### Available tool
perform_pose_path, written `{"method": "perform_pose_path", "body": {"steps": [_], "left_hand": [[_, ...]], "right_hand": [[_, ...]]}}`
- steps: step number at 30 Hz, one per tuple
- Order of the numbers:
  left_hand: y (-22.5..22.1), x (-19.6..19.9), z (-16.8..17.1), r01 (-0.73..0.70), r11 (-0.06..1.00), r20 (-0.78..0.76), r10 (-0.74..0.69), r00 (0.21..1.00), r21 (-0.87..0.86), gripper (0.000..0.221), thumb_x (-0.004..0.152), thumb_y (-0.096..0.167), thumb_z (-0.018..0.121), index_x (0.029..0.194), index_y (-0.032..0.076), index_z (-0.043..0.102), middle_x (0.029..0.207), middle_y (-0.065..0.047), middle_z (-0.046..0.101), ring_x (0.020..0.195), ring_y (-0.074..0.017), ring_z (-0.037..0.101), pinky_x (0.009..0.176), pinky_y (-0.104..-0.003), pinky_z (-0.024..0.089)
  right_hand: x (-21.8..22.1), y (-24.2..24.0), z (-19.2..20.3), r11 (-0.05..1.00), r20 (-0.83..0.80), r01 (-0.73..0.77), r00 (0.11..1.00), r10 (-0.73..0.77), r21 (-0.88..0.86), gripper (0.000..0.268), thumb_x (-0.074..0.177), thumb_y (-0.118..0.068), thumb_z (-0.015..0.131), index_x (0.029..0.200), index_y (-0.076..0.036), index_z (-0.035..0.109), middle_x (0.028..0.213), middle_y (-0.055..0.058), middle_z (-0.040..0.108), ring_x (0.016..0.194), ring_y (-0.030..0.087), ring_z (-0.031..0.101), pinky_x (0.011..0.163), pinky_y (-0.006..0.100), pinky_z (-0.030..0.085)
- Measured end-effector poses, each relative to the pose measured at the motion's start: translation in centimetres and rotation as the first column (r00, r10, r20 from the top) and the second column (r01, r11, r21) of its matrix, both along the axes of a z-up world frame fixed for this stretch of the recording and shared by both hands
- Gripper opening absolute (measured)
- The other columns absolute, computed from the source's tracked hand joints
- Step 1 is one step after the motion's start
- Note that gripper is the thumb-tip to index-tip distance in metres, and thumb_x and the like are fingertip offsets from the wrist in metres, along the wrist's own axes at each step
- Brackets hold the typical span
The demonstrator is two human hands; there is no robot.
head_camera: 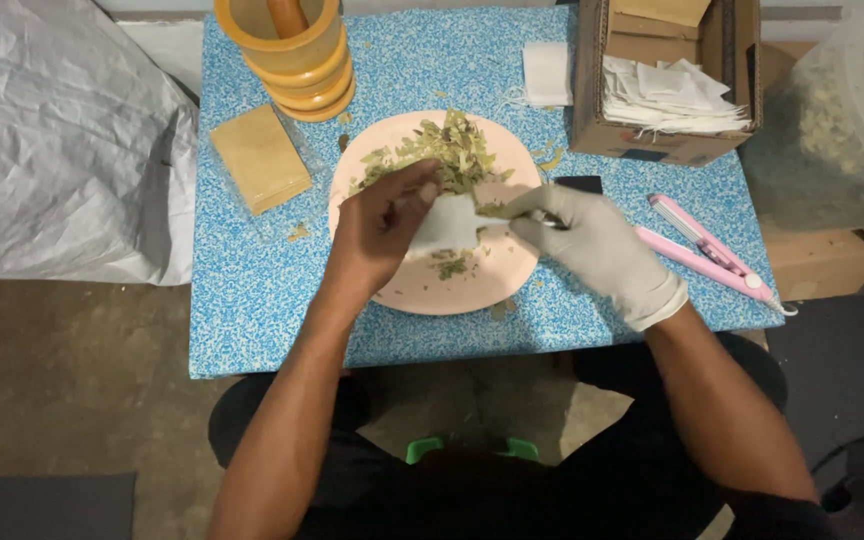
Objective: Packaging dried tea leaves into small paper filters and sealing them using a hair straightener as a heat sealer.
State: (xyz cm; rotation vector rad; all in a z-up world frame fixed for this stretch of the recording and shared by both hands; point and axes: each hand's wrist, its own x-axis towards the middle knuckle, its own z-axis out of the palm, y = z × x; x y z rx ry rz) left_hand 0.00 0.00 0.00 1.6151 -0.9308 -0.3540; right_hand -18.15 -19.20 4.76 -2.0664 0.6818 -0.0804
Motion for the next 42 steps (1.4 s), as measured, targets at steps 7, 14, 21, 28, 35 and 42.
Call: {"method": "perform_pose_path", "body": {"steps": [7, 14, 21, 28, 35, 42], "left_hand": [[1.9, -0.1, 4.3, 0.147, 0.967, 0.191, -0.188, 0.963, 0.208, 0.075, 0.091, 0.029, 0.085, 0.159, 0.004, 0.063, 0.150, -0.034, 0.065, 0.130, -0.0616, 0.067, 0.105, -0.072, 0.057], [1.3, 1.1, 1.0, 0.057, 0.967, 0.383, -0.152, 0.911, 0.249, 0.050, 0.102, 0.011, 0.075, 0.152, 0.007, 0.073, 0.138, -0.028, 0.074, 0.123, -0.0527, 0.073, 0.100, -0.058, 0.062], [2.2, 1.3, 3.0, 0.009, 0.958, 0.343, -0.112, 0.933, 0.288, 0.054, 0.099, 0.002, 0.073, 0.153, 0.006, 0.072, 0.140, -0.024, 0.074, 0.127, -0.0492, 0.072, 0.104, -0.057, 0.059], [3.6, 2.9, 3.1, -0.031, 0.987, 0.290, -0.016, 0.957, 0.159, 0.055, 0.102, -0.008, 0.069, 0.156, -0.001, 0.066, 0.135, -0.032, 0.075, 0.125, -0.0507, 0.073, 0.112, -0.060, 0.055], [2.4, 2.2, 1.9, -0.050, 0.999, 0.257, 0.043, 0.966, 0.020, 0.054, 0.104, -0.008, 0.074, 0.156, 0.003, 0.066, 0.135, -0.029, 0.076, 0.128, -0.0461, 0.073, 0.116, -0.059, 0.055], [1.5, 1.7, 0.7, 0.010, 0.999, 0.251, -0.001, 0.968, -0.035, 0.059, 0.101, -0.010, 0.076, 0.156, 0.009, 0.069, 0.136, -0.019, 0.079, 0.129, -0.0431, 0.075, 0.111, -0.053, 0.058]], "right_hand": [[-0.1, -1.9, -0.6, 0.997, 0.087, 0.012, 0.996, -0.005, -0.078, 0.020, 0.106, -0.013, 0.077, 0.123, -0.007, 0.085, 0.099, 0.009, 0.081, 0.092, 0.026, 0.075, 0.085, 0.041, 0.059], [-0.4, -2.3, -0.2, 0.995, 0.109, 0.039, 0.994, -0.029, -0.088, 0.020, 0.107, -0.012, 0.077, 0.124, -0.007, 0.085, 0.096, 0.008, 0.080, 0.088, 0.023, 0.073, 0.083, 0.038, 0.059], [-0.8, -1.7, 1.6, 0.992, 0.106, 0.122, 0.987, -0.119, -0.019, 0.013, 0.104, -0.012, 0.080, 0.115, -0.009, 0.086, 0.096, 0.006, 0.080, 0.092, 0.019, 0.074, 0.087, 0.036, 0.061], [-1.2, -2.5, -0.2, 0.991, 0.123, 0.099, 0.989, -0.087, -0.094, 0.016, 0.106, -0.011, 0.077, 0.118, -0.005, 0.084, 0.107, 0.014, 0.082, 0.102, 0.029, 0.077, 0.095, 0.045, 0.062], [0.9, 0.7, -7.3, 0.883, 0.084, -0.038, 0.993, 0.087, -0.468, 0.014, 0.099, -0.020, 0.082, 0.110, -0.014, 0.089, 0.098, 0.011, 0.078, 0.094, 0.032, 0.078, 0.088, 0.041, 0.062], [1.2, 1.1, -4.8, 0.820, 0.250, -0.023, 0.947, 0.201, -0.572, 0.027, 0.103, -0.029, 0.078, 0.123, -0.014, 0.069, 0.093, 0.011, 0.075, 0.095, 0.031, 0.079, 0.091, 0.042, 0.060]]}}
